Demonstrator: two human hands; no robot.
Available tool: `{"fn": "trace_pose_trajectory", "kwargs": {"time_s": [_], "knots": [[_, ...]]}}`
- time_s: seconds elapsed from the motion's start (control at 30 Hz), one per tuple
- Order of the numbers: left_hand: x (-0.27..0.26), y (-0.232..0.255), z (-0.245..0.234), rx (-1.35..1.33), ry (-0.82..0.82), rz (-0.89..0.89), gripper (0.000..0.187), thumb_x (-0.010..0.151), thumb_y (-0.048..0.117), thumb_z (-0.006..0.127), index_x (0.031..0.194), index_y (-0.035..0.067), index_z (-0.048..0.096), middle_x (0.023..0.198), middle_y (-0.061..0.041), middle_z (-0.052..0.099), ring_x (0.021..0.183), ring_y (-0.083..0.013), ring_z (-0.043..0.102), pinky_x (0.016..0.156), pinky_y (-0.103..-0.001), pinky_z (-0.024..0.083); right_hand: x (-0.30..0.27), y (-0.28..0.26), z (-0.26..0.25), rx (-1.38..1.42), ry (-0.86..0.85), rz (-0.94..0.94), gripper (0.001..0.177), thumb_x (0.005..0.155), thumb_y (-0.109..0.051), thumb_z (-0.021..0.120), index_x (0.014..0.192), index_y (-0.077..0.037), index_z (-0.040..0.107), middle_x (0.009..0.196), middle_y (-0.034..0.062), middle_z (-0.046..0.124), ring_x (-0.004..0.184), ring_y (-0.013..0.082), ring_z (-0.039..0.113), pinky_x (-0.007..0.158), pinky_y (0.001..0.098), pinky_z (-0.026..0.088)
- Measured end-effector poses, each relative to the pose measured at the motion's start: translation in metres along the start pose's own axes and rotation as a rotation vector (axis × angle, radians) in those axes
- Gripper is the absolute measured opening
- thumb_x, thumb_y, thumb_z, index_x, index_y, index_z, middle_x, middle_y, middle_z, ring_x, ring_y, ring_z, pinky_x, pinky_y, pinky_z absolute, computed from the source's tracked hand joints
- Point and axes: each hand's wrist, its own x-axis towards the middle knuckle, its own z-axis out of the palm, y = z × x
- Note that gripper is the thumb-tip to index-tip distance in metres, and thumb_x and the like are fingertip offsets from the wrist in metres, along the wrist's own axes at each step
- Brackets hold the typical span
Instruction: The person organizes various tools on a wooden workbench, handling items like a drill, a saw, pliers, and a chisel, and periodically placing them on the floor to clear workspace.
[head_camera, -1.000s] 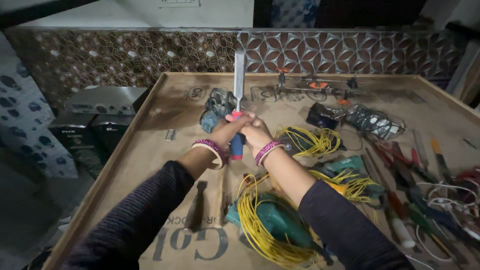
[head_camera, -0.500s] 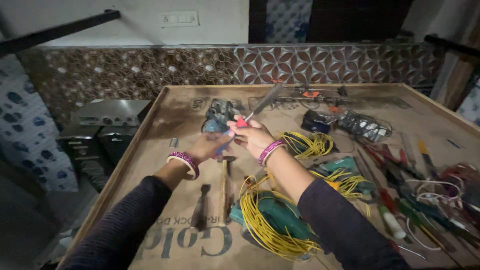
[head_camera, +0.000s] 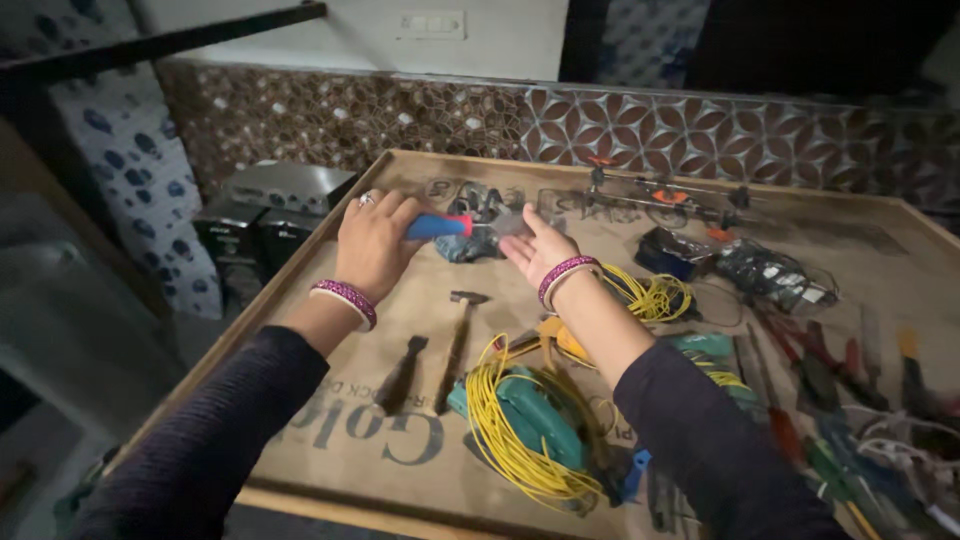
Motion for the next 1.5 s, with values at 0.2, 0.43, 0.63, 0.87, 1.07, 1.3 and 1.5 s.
{"fn": "trace_pose_trajectory", "kwargs": {"time_s": [0.2,0.43,0.63,0.87,1.07,1.3,1.5], "knots": [[-0.022,0.013,-0.03,0.052,-0.043,-0.088,0.037,0.076,0.038,0.082,0.107,0.018,0.076,0.093,-0.007,0.069,0.092,-0.0314,0.064,0.08,-0.047,0.048,0.002,0.003,0.015,-0.116,-0.189,-0.01,0.04,0.089,-0.036,0.082,0.115,-0.01,0.064,0.108,0.0084,0.068,0.104,0.0234,0.064,0.099,0.0383,0.055],[-0.081,0.012,-0.103,-0.092,-0.32,-0.489,0.038,0.086,0.045,0.074,0.108,0.014,0.076,0.093,-0.012,0.074,0.088,-0.0348,0.07,0.078,-0.046,0.054,-0.054,0.05,0.086,-0.319,-0.481,0.238,0.022,0.092,-0.032,0.069,0.101,-0.013,0.063,0.114,0.0101,0.075,0.107,0.0244,0.073,0.097,0.0429,0.057],[-0.147,-0.02,-0.185,-0.275,-0.516,-0.895,0.049,0.09,0.051,0.068,0.106,0.006,0.079,0.087,-0.01,0.079,0.086,-0.0218,0.073,0.08,-0.037,0.054,-0.108,0.126,0.148,-0.431,-0.687,0.401,0.02,0.091,-0.02,0.073,0.109,-0.014,0.069,0.11,0.0055,0.075,0.105,0.0205,0.072,0.09,0.0379,0.057],[-0.215,0.005,-0.309,-0.313,-0.764,-1.121,0.034,0.086,0.036,0.071,0.101,0.006,0.077,0.087,-0.005,0.074,0.082,-0.0162,0.066,0.068,-0.037,0.054,-0.194,0.226,0.221,-0.514,-0.833,0.498,0.022,0.089,-0.023,0.079,0.105,-0.012,0.07,0.101,0.0022,0.073,0.096,0.0181,0.07,0.083,0.0361,0.058],[-0.276,0.055,-0.408,-0.194,-1.011,-1.304,0.04,0.087,0.037,0.073,0.115,0.008,0.072,0.097,-0.005,0.075,0.089,-0.019,0.067,0.078,-0.036,0.056,-0.304,0.317,0.275,-0.642,-0.954,0.651,0.02,0.092,-0.023,0.073,0.106,-0.011,0.066,0.107,0.0057,0.074,0.101,0.0215,0.072,0.091,0.0452,0.058],[-0.353,0.089,-0.522,-0.001,-1.088,-1.446,0.043,0.085,0.036,0.075,0.117,0.008,0.073,0.103,-0.007,0.078,0.096,-0.0208,0.074,0.084,-0.038,0.059,-0.436,0.411,0.316,-0.619,-1.206,0.772,0.014,0.092,-0.005,0.064,0.106,-0.006,0.063,0.115,0.013,0.072,0.109,0.0264,0.07,0.098,0.0486,0.058],[-0.418,0.118,-0.61,-0.014,-0.982,-1.62,0.041,0.081,0.032,0.081,0.112,0.005,0.072,0.1,-0.011,0.079,0.09,-0.0209,0.077,0.079,-0.036,0.063,-0.538,0.475,0.353,-0.633,-1.349,0.826,0.014,0.093,-0.002,0.064,0.105,0.0,0.056,0.121,0.0192,0.071,0.114,0.0297,0.069,0.099,0.0463,0.06]]}}
